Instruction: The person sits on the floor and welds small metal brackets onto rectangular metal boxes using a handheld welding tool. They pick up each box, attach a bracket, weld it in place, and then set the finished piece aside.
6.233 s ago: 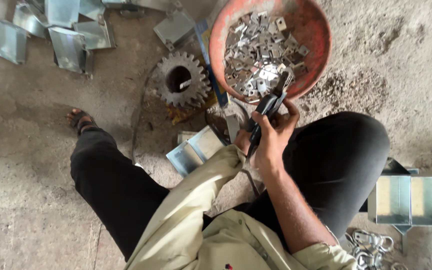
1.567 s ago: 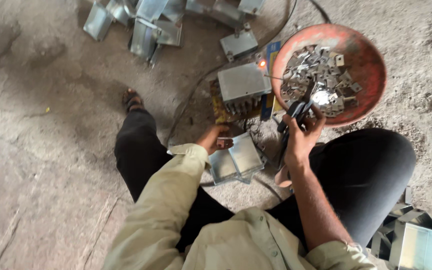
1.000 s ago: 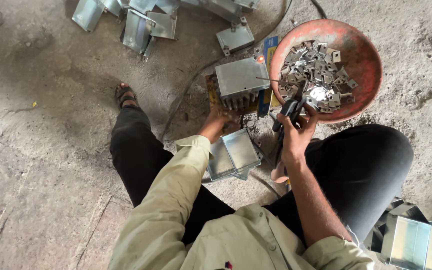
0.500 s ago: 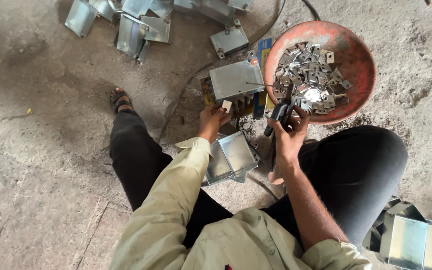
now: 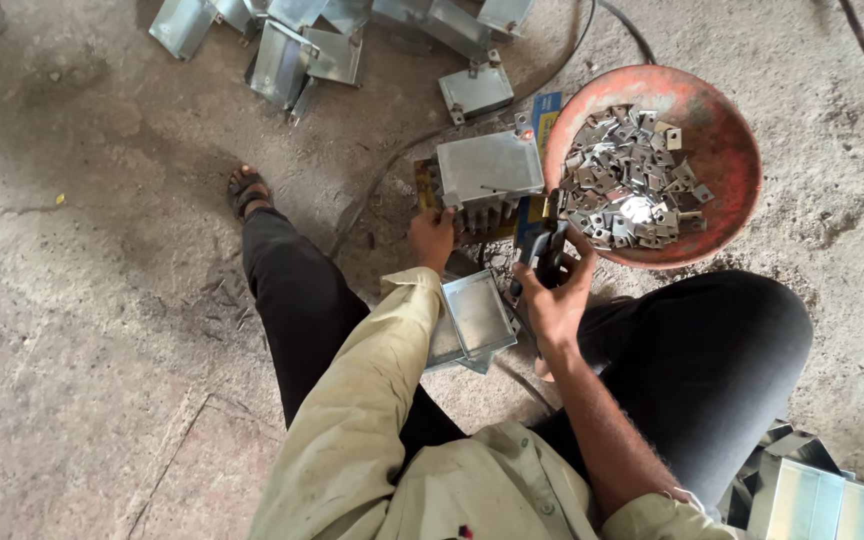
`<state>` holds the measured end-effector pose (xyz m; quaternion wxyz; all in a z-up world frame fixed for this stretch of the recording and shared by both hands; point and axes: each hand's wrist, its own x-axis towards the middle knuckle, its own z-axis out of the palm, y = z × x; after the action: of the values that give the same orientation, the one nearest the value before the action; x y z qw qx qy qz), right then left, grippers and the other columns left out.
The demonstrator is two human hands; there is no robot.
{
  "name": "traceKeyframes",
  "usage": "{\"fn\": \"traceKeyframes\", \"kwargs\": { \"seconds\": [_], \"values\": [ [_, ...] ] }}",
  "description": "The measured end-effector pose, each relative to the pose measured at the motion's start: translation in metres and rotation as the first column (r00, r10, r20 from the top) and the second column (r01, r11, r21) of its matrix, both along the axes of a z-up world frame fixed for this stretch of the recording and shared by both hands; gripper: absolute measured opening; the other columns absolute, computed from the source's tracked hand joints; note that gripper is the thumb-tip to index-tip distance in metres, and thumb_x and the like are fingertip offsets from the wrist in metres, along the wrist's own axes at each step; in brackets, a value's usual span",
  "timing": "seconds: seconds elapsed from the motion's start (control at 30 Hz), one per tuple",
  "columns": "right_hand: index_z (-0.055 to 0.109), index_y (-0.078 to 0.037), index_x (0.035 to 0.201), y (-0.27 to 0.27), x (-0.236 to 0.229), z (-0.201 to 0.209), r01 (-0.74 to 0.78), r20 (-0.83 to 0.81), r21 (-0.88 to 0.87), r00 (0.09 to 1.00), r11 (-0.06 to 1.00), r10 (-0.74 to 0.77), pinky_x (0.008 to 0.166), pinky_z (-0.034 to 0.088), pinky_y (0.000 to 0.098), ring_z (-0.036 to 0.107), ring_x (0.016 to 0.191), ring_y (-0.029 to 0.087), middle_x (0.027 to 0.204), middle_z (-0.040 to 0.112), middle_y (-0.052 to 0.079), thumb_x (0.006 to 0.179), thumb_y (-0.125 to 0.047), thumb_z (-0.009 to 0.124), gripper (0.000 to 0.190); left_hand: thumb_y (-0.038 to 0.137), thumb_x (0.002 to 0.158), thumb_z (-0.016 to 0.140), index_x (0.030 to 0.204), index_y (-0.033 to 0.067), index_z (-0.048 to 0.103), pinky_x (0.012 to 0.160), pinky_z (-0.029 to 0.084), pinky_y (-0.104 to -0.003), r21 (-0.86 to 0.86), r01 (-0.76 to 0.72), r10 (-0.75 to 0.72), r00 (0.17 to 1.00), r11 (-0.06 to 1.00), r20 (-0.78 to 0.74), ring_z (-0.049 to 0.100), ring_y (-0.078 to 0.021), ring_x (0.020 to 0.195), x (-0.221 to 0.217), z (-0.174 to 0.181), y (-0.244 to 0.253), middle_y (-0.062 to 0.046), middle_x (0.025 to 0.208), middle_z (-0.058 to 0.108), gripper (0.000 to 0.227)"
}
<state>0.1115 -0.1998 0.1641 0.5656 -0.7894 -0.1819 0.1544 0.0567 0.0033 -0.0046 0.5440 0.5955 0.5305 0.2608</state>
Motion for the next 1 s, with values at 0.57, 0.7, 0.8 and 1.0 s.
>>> {"fn": "traceKeyframes", "kwargs": {
  "seconds": [0.57, 0.7, 0.8, 1.0],
  "values": [
    [0.034, -0.003, 0.135, 0.011, -0.022, -0.022, -0.264, 0.27, -0.018, 0.927, 0.964, 0.258, 0.084, 0.066, 0.0386, 0.071, 0.101, 0.028, 0.115, 0.06, 0.018, 0.078, -0.01, 0.083, 0.075, 0.029, 0.088, 0.07, 0.088, 0.0034, 0.077, 0.076, 0.055, -0.051, 0.179, -0.036, 0.066, 0.984, 0.983, -0.164, 0.072, -0.0443, 0.084, 0.007, 0.01, -0.008, -0.023, 0.081, 0.073, 0.027],
    [0.035, -0.004, 0.135, 0.01, -0.021, -0.021, -0.234, 0.228, -0.042, 0.944, 0.971, 0.238, 0.088, 0.064, 0.0397, 0.07, 0.103, 0.028, 0.117, 0.06, 0.018, 0.079, -0.011, 0.084, 0.075, 0.029, 0.089, 0.069, 0.089, 0.0036, 0.077, 0.077, 0.055, -0.051, 0.166, -0.036, 0.066, 0.981, 0.986, -0.18, 0.071, -0.0449, 0.086, 0.005, 0.013, -0.007, -0.023, 0.082, 0.073, 0.027],
    [0.036, -0.003, 0.136, 0.01, -0.02, -0.021, -0.22, 0.289, -0.053, 0.93, 0.974, 0.226, 0.094, 0.06, 0.0427, 0.067, 0.107, 0.031, 0.118, 0.058, 0.019, 0.077, -0.01, 0.086, 0.077, 0.029, 0.088, 0.07, 0.09, 0.0036, 0.077, 0.078, 0.055, -0.052, 0.16, -0.043, 0.076, 0.976, 0.986, -0.202, 0.07, -0.0462, 0.087, 0.005, 0.017, -0.007, -0.025, 0.083, 0.073, 0.027],
    [0.034, -0.003, 0.137, 0.011, -0.018, -0.028, -0.229, 0.24, -0.035, 0.943, 0.973, 0.231, 0.094, 0.062, 0.0401, 0.067, 0.11, 0.028, 0.121, 0.058, 0.018, 0.079, -0.012, 0.086, 0.078, 0.031, 0.088, 0.069, 0.091, 0.0036, 0.077, 0.078, 0.055, -0.053, 0.088, -0.031, 0.05, 0.974, 0.996, -0.221, 0.071, -0.0468, 0.088, 0.004, 0.026, -0.008, -0.026, 0.086, 0.073, 0.029]
  ]
}}
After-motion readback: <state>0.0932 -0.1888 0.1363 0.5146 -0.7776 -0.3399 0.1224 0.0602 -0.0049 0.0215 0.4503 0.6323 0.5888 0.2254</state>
